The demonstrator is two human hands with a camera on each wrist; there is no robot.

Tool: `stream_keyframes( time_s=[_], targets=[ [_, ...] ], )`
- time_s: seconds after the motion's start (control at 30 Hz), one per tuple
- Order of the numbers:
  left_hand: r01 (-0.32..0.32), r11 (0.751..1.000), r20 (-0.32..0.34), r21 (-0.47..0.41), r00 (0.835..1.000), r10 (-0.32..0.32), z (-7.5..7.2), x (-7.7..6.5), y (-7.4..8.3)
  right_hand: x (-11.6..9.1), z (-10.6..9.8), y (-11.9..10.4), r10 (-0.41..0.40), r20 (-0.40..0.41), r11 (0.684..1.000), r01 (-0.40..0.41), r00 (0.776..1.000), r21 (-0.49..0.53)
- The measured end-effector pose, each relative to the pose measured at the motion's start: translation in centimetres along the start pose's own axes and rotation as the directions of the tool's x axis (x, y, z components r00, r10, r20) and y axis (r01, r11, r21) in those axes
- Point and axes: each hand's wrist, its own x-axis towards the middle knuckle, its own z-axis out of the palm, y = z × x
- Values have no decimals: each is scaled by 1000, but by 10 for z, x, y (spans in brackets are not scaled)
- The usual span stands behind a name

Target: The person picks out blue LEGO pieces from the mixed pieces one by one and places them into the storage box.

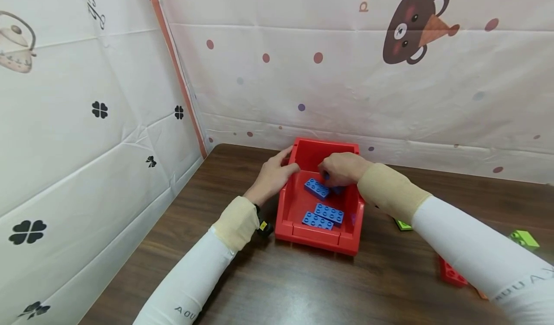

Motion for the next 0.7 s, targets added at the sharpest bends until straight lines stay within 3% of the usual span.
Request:
stream_keyframes(
  time_s=[0.7],
  targets=[
    [9, 1000, -4, 13, 1000, -9, 0, 2, 1, -1, -1, 1, 8, 12, 1000, -8, 1000, 0]
  ],
)
